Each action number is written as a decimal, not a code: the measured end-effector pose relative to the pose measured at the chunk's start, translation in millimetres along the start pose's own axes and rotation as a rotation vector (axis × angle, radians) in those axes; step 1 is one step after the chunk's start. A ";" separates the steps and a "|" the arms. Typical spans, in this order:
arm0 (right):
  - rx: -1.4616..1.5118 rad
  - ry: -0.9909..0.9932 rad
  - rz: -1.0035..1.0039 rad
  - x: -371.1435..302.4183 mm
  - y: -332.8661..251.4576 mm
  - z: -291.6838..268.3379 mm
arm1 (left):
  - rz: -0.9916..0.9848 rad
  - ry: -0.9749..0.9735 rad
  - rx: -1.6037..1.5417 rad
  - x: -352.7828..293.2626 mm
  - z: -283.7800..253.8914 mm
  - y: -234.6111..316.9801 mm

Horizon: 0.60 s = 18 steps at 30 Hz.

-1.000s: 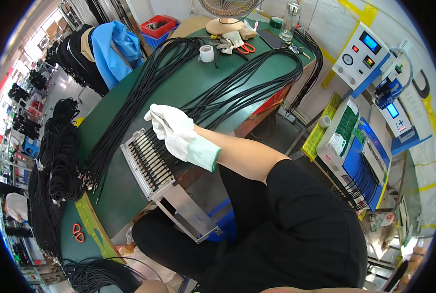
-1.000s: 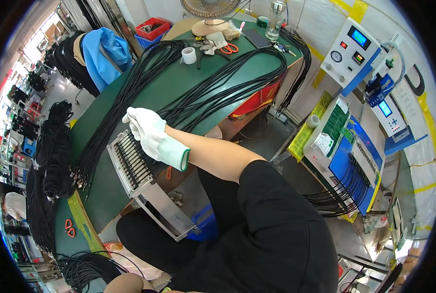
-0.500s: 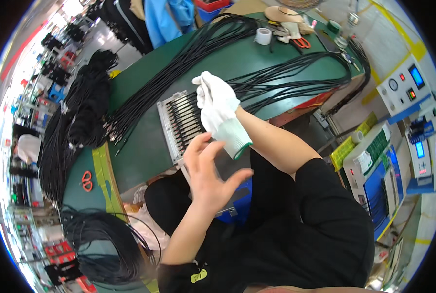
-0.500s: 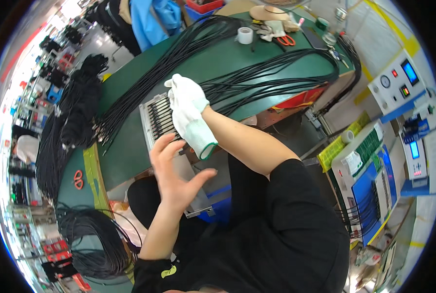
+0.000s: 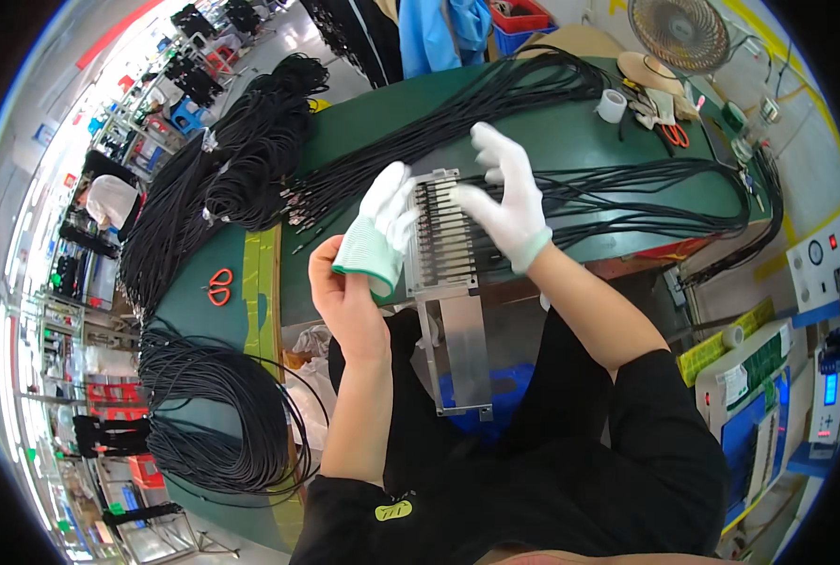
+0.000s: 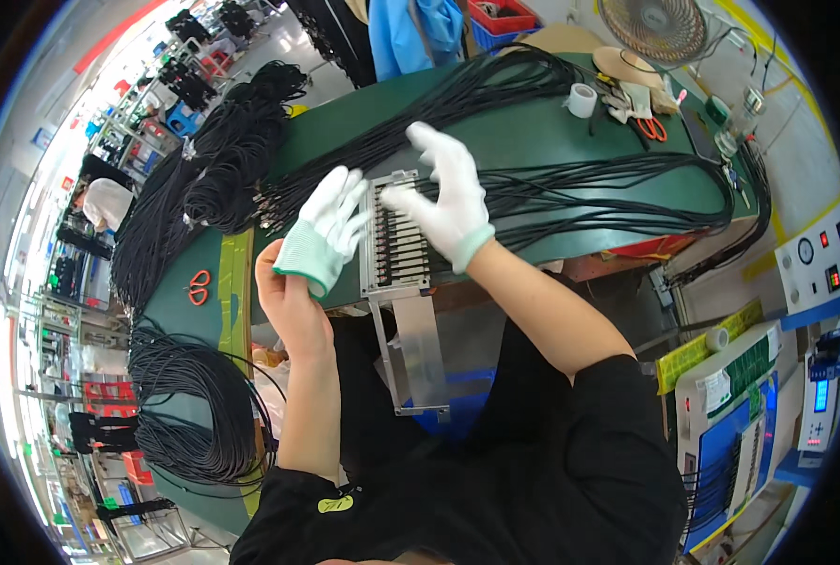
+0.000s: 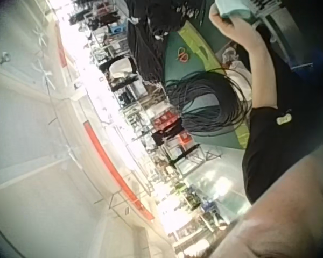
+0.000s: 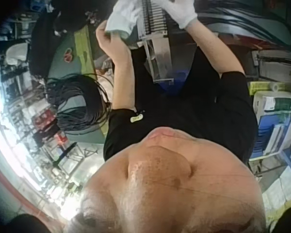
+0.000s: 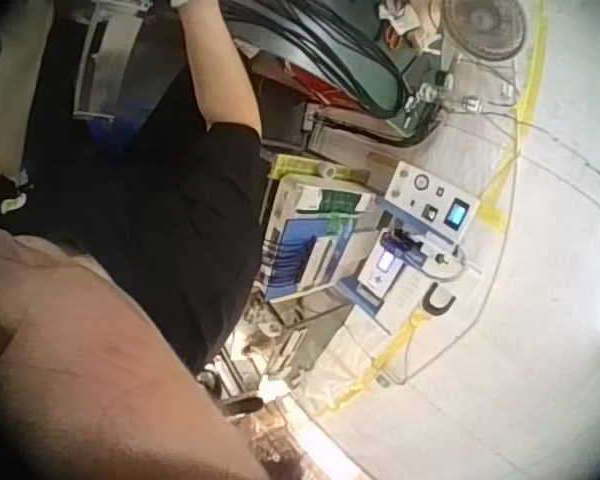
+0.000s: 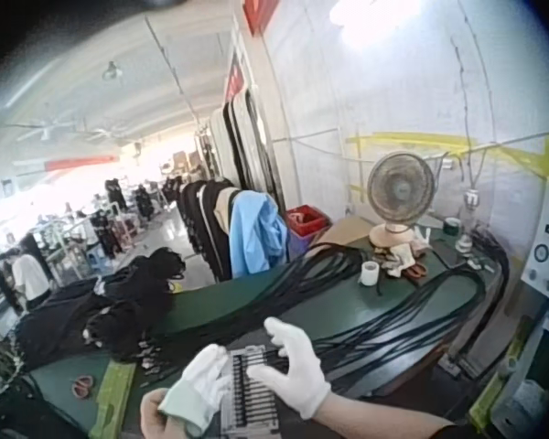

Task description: The person removes cables from a metal fixture, picks up a bundle of cables, and inserts their connectors into the slots of the fixture by hand. Then, the person takes off and replaces their gloves.

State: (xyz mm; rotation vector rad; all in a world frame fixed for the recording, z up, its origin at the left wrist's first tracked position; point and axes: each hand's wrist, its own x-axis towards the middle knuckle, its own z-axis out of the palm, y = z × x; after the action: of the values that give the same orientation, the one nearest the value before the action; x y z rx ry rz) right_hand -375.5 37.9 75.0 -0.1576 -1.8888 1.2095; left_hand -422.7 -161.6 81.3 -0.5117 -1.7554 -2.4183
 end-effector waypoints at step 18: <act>0.772 -0.247 0.461 -6.0 36.6 -9.8 | 0.134 -0.644 -0.581 -124.0 -79.9 208.2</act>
State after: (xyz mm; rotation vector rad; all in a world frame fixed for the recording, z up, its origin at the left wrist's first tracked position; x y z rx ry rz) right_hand -376.6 60.6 44.0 -0.0172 -1.4829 2.2754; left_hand -264.0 -317.7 206.1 -1.5526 -1.0454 -2.8318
